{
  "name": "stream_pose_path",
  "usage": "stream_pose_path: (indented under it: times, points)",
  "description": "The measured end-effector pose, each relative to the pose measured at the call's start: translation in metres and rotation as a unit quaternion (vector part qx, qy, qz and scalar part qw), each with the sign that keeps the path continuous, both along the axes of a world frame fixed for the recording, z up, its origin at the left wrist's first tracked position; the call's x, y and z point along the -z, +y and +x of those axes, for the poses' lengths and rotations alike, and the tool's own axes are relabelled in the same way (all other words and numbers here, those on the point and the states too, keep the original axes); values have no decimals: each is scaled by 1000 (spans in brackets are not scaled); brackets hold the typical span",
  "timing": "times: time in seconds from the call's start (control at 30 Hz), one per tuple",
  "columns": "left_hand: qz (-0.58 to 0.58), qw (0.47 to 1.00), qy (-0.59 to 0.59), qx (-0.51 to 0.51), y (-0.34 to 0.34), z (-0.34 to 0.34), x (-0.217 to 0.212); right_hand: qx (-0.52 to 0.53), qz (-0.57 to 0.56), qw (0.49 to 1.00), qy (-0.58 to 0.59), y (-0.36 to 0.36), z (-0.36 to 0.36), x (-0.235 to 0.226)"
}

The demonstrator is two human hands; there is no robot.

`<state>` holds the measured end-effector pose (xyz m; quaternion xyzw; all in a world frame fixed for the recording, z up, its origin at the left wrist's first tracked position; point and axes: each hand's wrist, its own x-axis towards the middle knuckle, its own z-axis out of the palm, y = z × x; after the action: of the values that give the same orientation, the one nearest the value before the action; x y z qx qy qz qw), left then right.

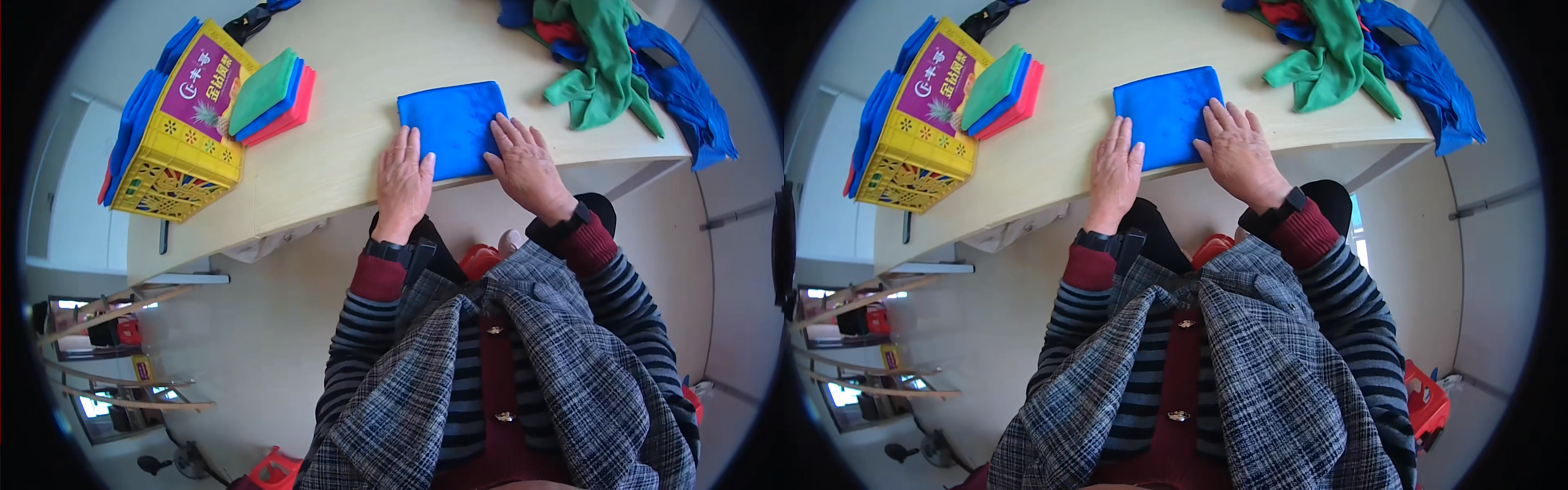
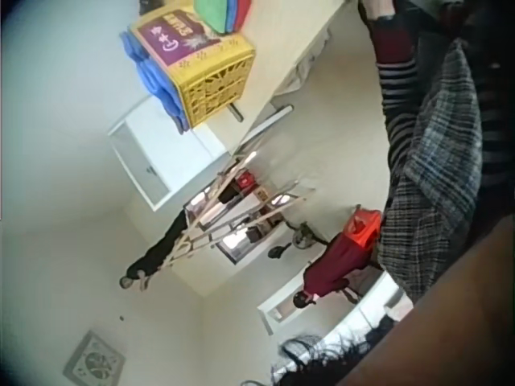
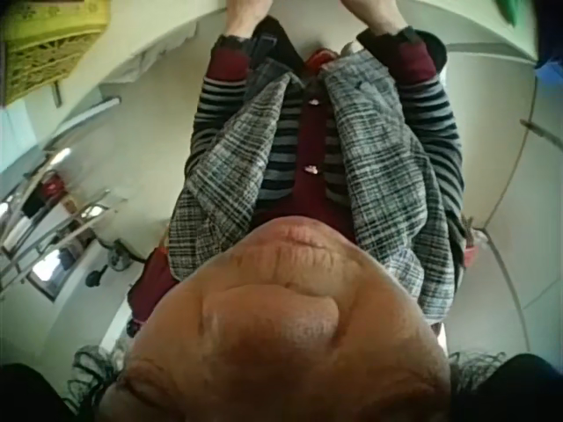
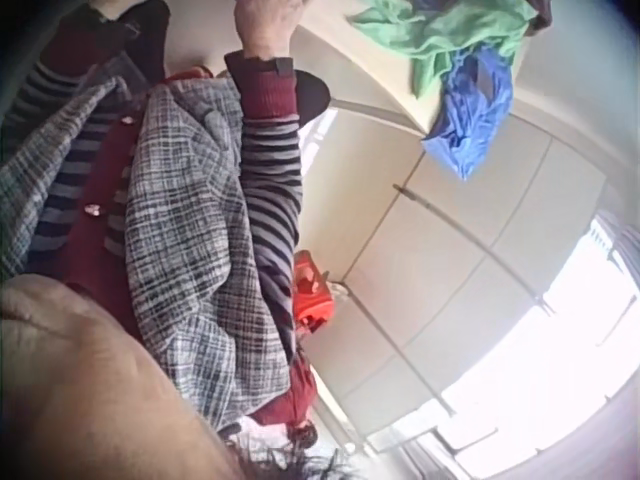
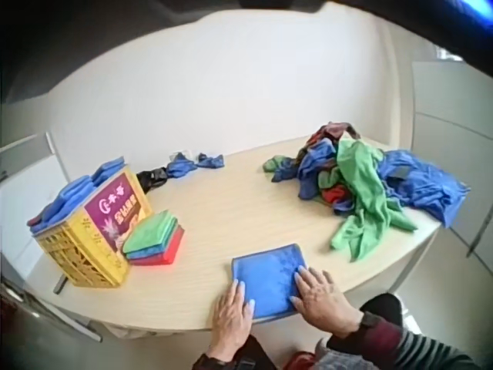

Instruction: Folding colorful cloth napkins into neat rectangles on a workspace table.

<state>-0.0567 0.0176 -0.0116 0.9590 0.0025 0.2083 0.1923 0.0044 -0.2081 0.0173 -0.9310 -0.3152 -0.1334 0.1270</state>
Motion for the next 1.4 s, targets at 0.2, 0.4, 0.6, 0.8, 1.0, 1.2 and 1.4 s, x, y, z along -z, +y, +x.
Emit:
stream_pose_path:
  times: [0.2,0.4,0.6,0.8,1.0,1.2,1.4]
  points:
    - [-28,999,1,26,0,2,-9,-3,-39,996,78,5,18,-42]
    - [27,997,-20,65,-27,23,-21,-35,7,999,11,42,30,4]
    - [44,994,4,102,-25,29,-13,-19,35,999,14,46,32,13]
    - [128,987,-9,101,-29,-1,-19,-20,63,997,43,43,31,10]
    - [219,973,-7,65,7,9,-25,-3,50,998,35,39,1,4]
    - [160,987,-14,-24,50,38,-13,-57,-41,988,136,37,-45,-35]
    - [28,998,-41,41,6,27,13,-96,104,990,25,63,-8,-14]
